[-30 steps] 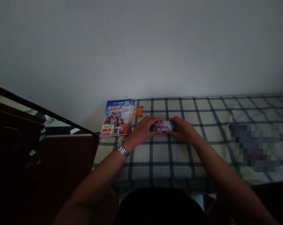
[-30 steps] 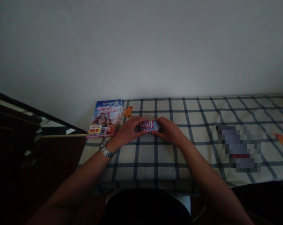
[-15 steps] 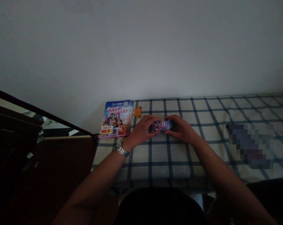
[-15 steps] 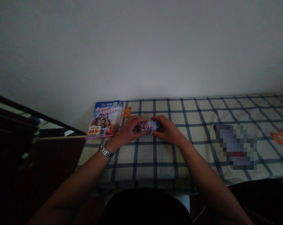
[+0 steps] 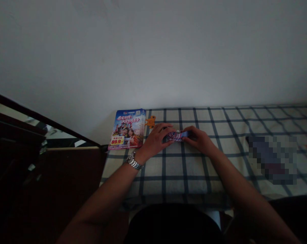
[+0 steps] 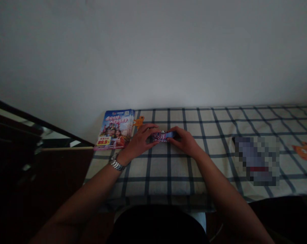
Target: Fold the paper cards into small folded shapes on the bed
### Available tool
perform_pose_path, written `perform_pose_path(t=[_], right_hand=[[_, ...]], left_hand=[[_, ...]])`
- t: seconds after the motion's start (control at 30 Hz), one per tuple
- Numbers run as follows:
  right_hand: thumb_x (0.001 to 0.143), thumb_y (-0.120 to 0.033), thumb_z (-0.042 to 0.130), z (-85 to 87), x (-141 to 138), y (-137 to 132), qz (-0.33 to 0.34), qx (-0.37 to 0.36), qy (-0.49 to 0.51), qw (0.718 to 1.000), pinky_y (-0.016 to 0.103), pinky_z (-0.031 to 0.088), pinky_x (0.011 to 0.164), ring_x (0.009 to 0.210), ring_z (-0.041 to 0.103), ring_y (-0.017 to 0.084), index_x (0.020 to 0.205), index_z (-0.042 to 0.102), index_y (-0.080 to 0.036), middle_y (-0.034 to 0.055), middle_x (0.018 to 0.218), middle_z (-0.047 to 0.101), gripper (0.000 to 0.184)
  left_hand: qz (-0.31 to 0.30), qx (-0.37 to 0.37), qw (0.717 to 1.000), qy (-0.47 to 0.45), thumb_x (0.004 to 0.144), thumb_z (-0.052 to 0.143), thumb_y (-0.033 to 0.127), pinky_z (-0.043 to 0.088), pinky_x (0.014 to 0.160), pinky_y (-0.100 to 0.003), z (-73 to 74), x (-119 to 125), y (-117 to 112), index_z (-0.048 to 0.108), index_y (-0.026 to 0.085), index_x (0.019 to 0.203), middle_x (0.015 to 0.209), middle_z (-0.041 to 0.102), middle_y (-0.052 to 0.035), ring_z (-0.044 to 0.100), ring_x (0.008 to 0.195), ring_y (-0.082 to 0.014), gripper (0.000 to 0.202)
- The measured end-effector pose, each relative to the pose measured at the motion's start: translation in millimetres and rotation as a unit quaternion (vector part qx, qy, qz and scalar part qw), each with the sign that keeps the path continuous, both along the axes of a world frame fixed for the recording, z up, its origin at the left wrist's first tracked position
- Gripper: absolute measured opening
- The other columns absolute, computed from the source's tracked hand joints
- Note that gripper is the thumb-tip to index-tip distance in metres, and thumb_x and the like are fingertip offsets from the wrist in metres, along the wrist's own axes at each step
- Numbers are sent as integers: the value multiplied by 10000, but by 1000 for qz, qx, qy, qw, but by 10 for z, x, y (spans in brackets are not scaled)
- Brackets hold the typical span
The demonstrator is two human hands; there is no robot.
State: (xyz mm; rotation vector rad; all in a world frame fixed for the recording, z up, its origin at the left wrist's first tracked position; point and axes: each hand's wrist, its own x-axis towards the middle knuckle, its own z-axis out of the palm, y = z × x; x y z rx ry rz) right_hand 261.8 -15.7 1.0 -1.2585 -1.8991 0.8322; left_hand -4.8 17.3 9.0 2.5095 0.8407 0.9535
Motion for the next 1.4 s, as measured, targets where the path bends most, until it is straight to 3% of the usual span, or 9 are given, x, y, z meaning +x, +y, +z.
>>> perform_pose_path(t=[0.13, 0.27, 0.53, 0.63, 0.73, 0.93, 1.17, 1.4], right_hand=[[925, -468, 725, -14, 3, 15, -2, -5, 8, 1000, 392, 614, 790, 882, 733, 240, 1152, 656, -270, 53, 1056, 763, 309], [917, -474, 733, -16, 33, 33, -15, 3, 22, 1000, 423, 627, 849, 957, 746, 257, 1147, 666, -271, 71, 1164, 767, 314], [897, -523, 726, -15, 155, 75, -94, 15, 17, 995, 439, 646, 820, 898, 759, 256, 1122, 651, -261, 85, 1199, 767, 353], [889, -548, 717, 27, 224, 55, -146, 24, 1, 989, 419, 632, 776, 839, 746, 247, 1106, 659, -251, 84, 1101, 783, 372], [860, -551, 732, 78, 343, 36, -220, 39, -31, 974, 388, 593, 736, 798, 726, 245, 1071, 665, -234, 76, 973, 780, 387], [843, -572, 705, 69, 723, 87, -378, 81, -94, 918, 342, 493, 653, 691, 641, 223, 1009, 658, -221, 44, 800, 710, 391], [847, -549, 685, 35, 1030, 134, -444, 100, -137, 880, 361, 486, 687, 708, 631, 241, 1024, 649, -206, 56, 787, 695, 388], [862, -496, 664, -45, 1178, 157, -469, 118, -160, 861, 378, 496, 705, 745, 633, 257, 1014, 654, -208, 89, 848, 715, 326]], left_hand=[[16, -14, 1000, 7, 910, 788, 279, 441, 1195, -526, 6, 2, -10, 556, 306, 1376, 1495, 501, -70, 493, 1398, -291, 521], [27, -32, 999, -13, 915, 780, 294, 381, 1251, -536, 38, -1, -20, 387, 320, 1544, 1558, 432, -97, 422, 1470, -292, 742], [49, -37, 998, -14, 1007, 643, 319, 383, 1244, -516, -46, 12, -13, 340, 290, 1584, 1533, 470, -106, 444, 1444, -282, 652], [44, -45, 998, -14, 1012, 633, 316, 397, 1232, -514, -78, 17, -13, 330, 289, 1594, 1535, 477, -107, 456, 1433, -281, 656], [45, -55, 997, 2, 999, 647, 297, 416, 1215, -517, -102, 17, -14, 432, 298, 1532, 1486, 509, -95, 479, 1402, -281, 575], [46, -69, 996, 33, 973, 680, 262, 429, 1206, -513, -163, 9, -3, 523, 272, 1451, 1454, 514, -93, 495, 1373, -279, 504], [46, -74, 996, 38, 973, 676, 261, 431, 1201, -530, -166, 0, -4, 544, 272, 1431, 1449, 520, -95, 496, 1368, -283, 476], [39, -68, 996, 40, 980, 669, 282, 441, 1180, -552, -182, -7, 6, 562, 260, 1411, 1435, 530, -100, 508, 1348, -289, 444]])
